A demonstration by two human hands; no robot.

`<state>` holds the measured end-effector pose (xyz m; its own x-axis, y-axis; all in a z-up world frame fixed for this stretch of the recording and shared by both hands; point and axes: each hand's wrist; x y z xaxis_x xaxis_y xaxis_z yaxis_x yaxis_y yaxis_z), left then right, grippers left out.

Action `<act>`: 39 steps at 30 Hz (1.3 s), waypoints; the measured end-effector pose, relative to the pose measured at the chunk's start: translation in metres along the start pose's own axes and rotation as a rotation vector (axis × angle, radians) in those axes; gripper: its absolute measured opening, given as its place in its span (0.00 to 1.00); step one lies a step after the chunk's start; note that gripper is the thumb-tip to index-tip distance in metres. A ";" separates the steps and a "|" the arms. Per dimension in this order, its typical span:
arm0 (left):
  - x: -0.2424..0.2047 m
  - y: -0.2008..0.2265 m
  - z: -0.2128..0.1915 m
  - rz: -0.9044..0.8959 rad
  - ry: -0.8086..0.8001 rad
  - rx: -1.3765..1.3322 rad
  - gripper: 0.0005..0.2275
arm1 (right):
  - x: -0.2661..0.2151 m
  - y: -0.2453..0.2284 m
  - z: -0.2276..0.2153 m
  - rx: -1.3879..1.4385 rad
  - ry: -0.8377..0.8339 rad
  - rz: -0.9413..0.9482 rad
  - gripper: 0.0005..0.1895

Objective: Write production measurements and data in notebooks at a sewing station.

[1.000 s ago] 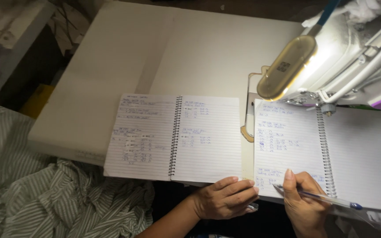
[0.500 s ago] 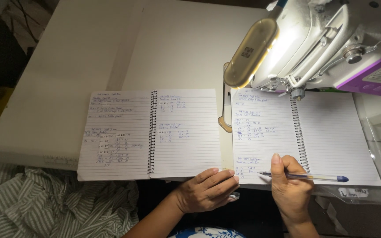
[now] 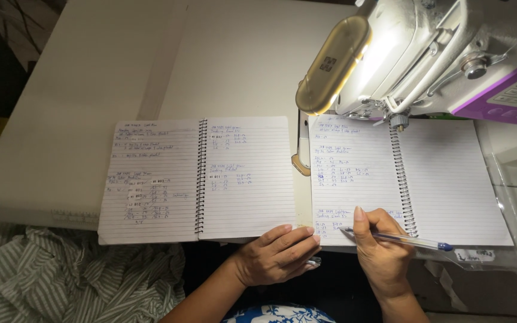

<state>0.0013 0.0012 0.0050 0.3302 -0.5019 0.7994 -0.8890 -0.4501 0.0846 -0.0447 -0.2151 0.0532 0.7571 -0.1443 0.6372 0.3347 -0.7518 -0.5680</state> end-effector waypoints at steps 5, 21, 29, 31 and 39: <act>0.000 0.000 0.001 -0.007 0.008 -0.009 0.11 | -0.001 0.000 0.000 -0.042 -0.019 -0.067 0.16; 0.002 0.001 0.001 -0.018 0.018 -0.003 0.11 | 0.001 0.003 -0.004 0.107 0.022 0.083 0.20; 0.001 0.001 0.001 -0.009 0.017 -0.007 0.12 | 0.001 0.003 -0.005 -0.006 -0.003 -0.006 0.19; 0.001 0.001 0.001 -0.012 0.010 -0.005 0.12 | 0.000 0.004 -0.005 -0.034 0.001 -0.027 0.19; 0.001 0.001 0.001 -0.010 0.007 -0.007 0.12 | -0.001 0.005 -0.003 -0.036 -0.004 -0.053 0.17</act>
<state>0.0013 0.0000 0.0055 0.3370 -0.4923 0.8026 -0.8880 -0.4496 0.0971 -0.0455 -0.2204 0.0515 0.7408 -0.1015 0.6640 0.3539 -0.7813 -0.5142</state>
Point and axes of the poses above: each hand's wrist, its own x-axis towards the middle knuckle, its own z-axis out of the palm, y = z × x, and after that the axes turned 13 degrees about -z, right-handed
